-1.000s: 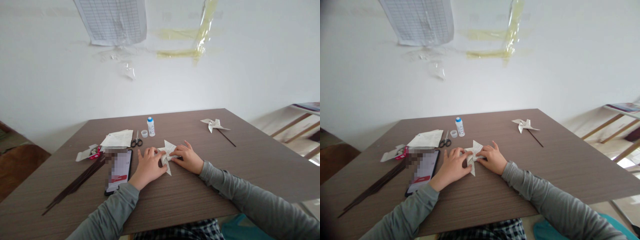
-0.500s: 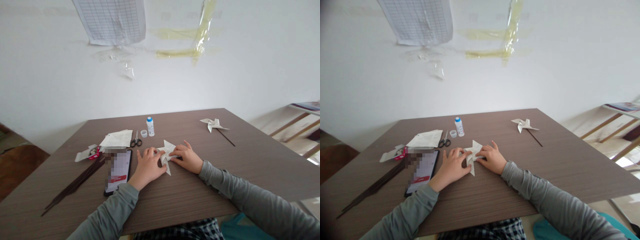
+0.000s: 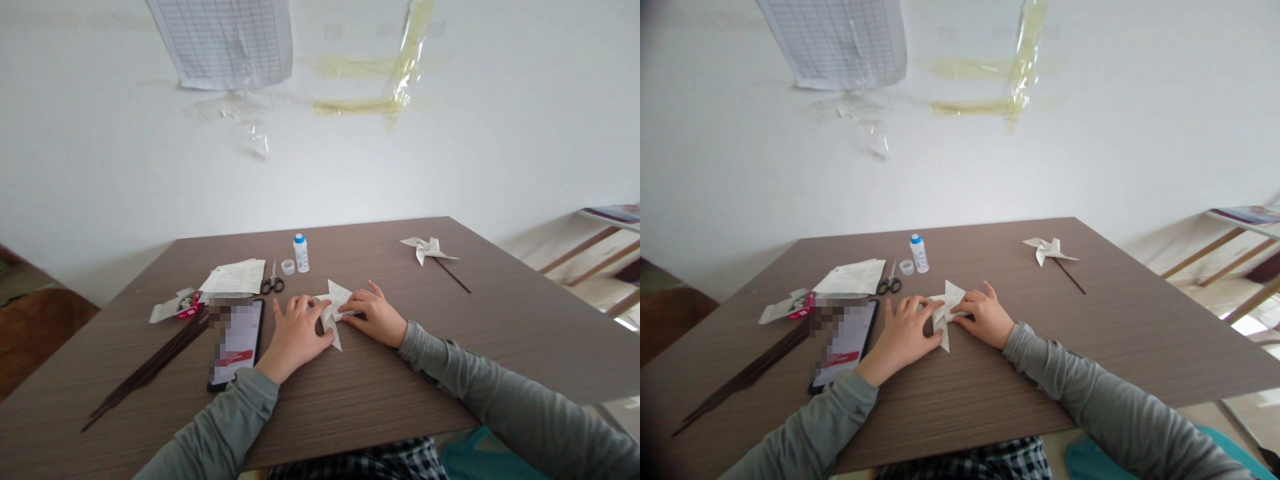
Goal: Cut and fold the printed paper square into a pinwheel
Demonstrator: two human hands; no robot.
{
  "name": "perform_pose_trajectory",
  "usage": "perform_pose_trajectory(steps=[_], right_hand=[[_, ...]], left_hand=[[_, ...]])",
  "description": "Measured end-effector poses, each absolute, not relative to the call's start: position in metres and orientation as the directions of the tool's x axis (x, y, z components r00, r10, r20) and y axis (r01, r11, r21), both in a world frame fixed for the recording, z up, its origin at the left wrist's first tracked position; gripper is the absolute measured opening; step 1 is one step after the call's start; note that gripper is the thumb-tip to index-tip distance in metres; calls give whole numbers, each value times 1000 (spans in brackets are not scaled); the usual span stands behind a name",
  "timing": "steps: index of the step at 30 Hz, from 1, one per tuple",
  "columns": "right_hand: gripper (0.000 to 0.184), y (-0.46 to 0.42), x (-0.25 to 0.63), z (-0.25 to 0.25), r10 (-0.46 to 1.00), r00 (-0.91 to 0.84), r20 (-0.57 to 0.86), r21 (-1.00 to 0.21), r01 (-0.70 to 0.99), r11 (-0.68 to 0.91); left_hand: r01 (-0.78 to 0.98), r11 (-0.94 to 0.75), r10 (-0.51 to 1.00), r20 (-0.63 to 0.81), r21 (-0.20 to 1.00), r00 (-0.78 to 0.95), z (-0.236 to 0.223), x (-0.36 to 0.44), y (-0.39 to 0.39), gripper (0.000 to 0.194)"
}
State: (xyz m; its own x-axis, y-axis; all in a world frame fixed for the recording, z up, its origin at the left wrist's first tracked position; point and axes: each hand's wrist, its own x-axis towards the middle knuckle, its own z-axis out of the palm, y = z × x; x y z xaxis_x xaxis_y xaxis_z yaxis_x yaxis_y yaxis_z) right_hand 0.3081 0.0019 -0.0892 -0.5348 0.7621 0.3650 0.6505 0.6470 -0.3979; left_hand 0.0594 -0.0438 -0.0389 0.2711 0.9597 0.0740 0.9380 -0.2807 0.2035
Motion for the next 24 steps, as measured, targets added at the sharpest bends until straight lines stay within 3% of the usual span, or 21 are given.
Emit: perform_pose_trajectory(steps=[7,24], right_hand=[[18,1,307,-87,774,-523,357,-406,660,632],[19,2,308,-87,755,-536,378,-363,664,654]], left_hand=[[940,-273,962,43,203,270,-32,62,-46,50],[929,-319,947,100,185,305,-35,59,-46,46]])
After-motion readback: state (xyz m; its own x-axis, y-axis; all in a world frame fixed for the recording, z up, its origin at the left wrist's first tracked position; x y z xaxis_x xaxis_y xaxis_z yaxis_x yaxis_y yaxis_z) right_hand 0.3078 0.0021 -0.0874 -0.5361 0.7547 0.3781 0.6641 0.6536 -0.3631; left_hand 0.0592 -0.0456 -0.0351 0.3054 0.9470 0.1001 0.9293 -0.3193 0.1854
